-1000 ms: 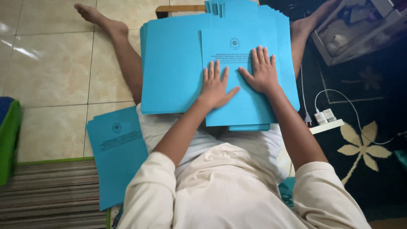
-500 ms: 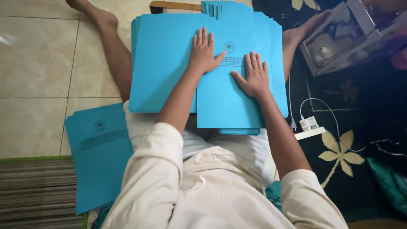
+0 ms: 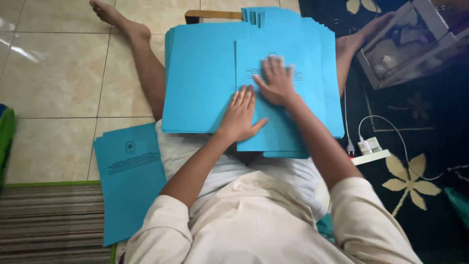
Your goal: Sorting and smoothing a stack of blue cardboard folders while sitting on a chair
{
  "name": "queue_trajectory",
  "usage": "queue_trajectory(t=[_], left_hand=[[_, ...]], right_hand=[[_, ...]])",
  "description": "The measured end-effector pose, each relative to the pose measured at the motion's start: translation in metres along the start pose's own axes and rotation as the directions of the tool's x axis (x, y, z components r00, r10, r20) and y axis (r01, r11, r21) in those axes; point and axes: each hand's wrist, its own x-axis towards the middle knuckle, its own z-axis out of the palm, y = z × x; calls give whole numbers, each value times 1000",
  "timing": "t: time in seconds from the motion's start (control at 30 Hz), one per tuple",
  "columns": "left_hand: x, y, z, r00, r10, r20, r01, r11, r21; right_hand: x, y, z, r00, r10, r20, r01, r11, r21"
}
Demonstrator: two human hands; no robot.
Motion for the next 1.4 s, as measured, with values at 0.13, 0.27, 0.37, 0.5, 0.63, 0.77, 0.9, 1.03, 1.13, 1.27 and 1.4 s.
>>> queue_trajectory(t=[0.13, 0.27, 0.37, 0.5, 0.63, 0.77, 0.9, 1.03, 1.13, 1.27, 1.4], left_hand=[[-1, -2, 8, 1000, -15, -13, 16, 999, 37], [0, -4, 11, 998, -13, -67, 14, 1000, 13], [-2, -2, 12, 997, -11, -77, 14, 1000, 27], [-3, -2, 11, 993, -6, -117, 11, 999, 42], [-2, 1, -3, 995, -58, 76, 55, 998, 31], [-5, 2, 5, 999, -36, -11, 36, 999, 12], [-3, -5, 13, 998, -19, -63, 20, 1000, 13], [1, -8, 14, 999, -49, 17, 49, 999, 1], [9, -17, 27, 998, -30, -64, 32, 999, 33], [28, -47, 21, 993, 50, -104, -60, 994, -91], [38, -53, -19, 994, 22, 104, 19, 926, -377]], right_hand=[[60, -29, 30, 961, -268, -71, 268, 963, -11], [77, -32, -3, 979, -195, -66, 197, 980, 21], [78, 18, -13, 985, -75, -153, 82, 996, 41], [55, 78, -15, 978, 158, -135, -158, 987, 5], [-11, 71, -25, 983, 151, -108, -151, 988, 8], [-80, 56, -21, 994, 62, -92, -67, 996, -51], [-129, 44, -4, 986, 39, -162, -48, 997, -55], [-165, -2, 8, 985, 104, -135, -108, 994, -21], [-166, -22, 41, 948, 38, -315, -72, 993, -97], [-148, -71, 57, 940, -34, -338, -12, 991, -134], [-124, -112, 80, 910, -205, -360, 122, 963, -239]])
